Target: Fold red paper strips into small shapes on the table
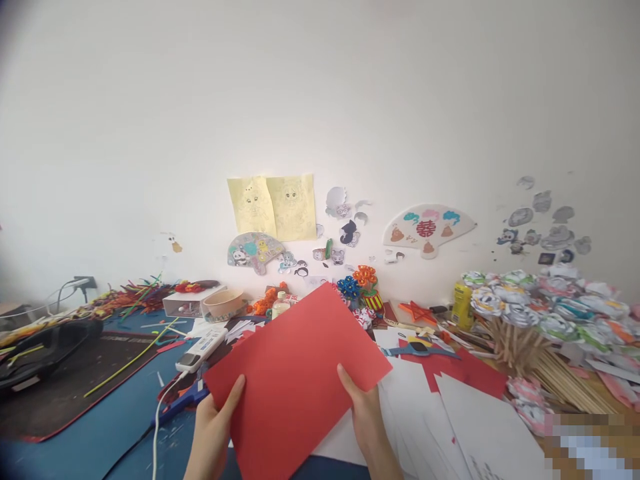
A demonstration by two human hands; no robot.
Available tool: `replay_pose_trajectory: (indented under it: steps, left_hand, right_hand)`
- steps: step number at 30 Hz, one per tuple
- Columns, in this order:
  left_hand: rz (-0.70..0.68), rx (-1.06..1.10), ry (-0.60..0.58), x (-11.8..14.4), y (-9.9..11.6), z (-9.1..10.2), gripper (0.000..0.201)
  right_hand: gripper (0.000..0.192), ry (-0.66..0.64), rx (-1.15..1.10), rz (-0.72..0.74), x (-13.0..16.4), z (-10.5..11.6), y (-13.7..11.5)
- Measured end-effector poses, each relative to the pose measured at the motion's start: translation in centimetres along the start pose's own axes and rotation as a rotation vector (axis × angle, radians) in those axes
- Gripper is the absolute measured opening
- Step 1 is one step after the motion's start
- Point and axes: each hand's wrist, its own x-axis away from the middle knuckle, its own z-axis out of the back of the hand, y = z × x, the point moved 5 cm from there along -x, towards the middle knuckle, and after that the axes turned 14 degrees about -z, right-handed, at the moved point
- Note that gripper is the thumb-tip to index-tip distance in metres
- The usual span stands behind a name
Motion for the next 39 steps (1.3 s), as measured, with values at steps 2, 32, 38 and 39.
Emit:
replay_pose_trajectory:
  steps: [2, 32, 38, 39]
  left_hand:
    - [-0.128, -0.165, 0.005, -0.4, 0.0, -0.2, 0.046]
    - [-0.239, -0.223, -0.603, 0.8, 1.8, -7.4, 0.062]
    - [0.13, 0.201, -0.593, 0.8, 1.2, -9.8, 0.044]
    - [0.126, 0.227, -0.547, 0.6, 1.2, -10.2, 0.044]
  right_hand:
    - [0.078, -0.064, -0.054, -0.06, 0.3, -0.3, 0.2]
    - [0.066, -0.217, 0.075, -0.078, 1.0, -1.2, 0.6]
    - [0.058, -0.274, 0.035, -0.065, -0.3, -2.5, -1.6]
    - [0.053, -0.27, 0.077, -0.056, -0.8, -2.5, -2.0]
